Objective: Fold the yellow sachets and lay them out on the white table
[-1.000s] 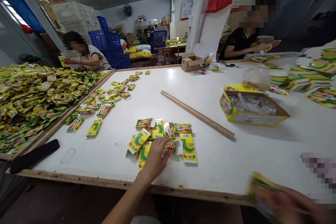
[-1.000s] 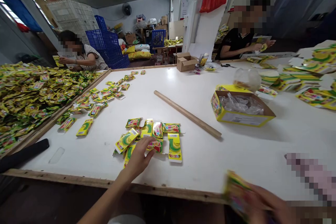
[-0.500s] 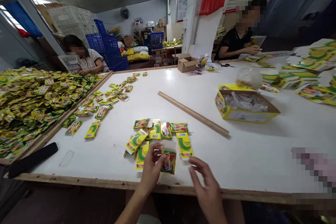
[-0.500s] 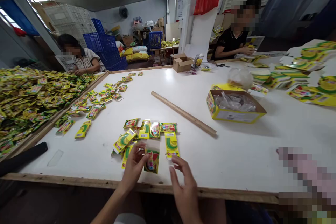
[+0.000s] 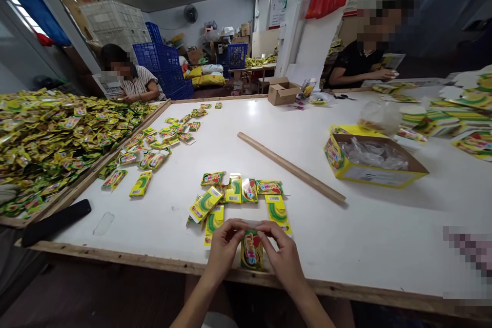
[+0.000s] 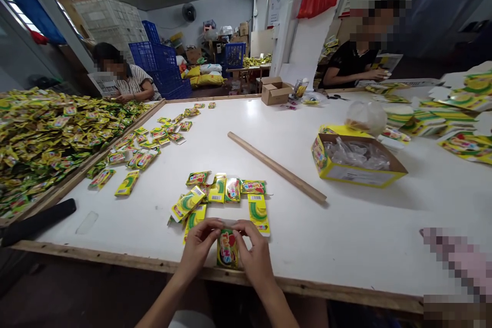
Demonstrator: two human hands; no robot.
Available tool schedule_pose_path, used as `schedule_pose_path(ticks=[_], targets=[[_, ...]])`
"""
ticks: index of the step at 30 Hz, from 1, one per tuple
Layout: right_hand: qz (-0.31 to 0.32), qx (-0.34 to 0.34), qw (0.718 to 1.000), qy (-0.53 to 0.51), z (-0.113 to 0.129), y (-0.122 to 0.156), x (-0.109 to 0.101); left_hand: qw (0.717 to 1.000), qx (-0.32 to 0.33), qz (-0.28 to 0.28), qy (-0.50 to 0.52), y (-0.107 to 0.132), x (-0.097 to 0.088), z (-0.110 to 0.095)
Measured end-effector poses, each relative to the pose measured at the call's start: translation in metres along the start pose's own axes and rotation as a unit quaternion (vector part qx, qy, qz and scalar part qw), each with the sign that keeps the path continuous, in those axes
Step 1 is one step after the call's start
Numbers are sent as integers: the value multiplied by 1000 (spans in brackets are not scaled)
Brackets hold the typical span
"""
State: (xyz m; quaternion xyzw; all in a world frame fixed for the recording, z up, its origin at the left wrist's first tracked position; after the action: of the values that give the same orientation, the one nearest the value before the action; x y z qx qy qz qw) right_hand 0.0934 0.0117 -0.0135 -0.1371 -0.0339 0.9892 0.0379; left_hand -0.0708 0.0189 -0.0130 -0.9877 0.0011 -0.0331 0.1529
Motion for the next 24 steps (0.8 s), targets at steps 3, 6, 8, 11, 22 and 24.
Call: schedule_pose_path(ticks=[3, 6, 8, 11, 22, 24], targets=[[-13, 6, 1000, -27, -3, 1, 2, 1000, 8, 18, 21, 0, 0, -2], [8, -24, 1000, 2, 1, 5, 1, 996, 51, 62, -33, 2, -2, -9], [10, -29, 999, 11, 6, 7, -1, 994, 63, 70, -57, 3, -2, -13], [-4, -8, 1000, 16, 13, 7, -2, 996, 43, 51, -66, 2, -1, -15], [-4, 42, 999, 5, 12, -5, 1, 998, -15, 9, -61, -6, 5, -8], [2, 39, 999, 1, 12, -3, -1, 998, -11, 23, -58, -6, 3, -9]])
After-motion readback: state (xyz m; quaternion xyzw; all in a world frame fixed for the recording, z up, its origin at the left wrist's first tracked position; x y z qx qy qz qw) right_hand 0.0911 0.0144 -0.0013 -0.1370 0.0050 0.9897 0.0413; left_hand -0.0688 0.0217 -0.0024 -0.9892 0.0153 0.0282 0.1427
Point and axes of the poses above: each hand's wrist, its own y-axis away from the middle knuckle, its own x-axis out of the palm, z = x × y, the point moved 1 cm from there along -y, towards the middle knuckle, and after that the axes turned 13 degrees about x, right-handed, at the moved point
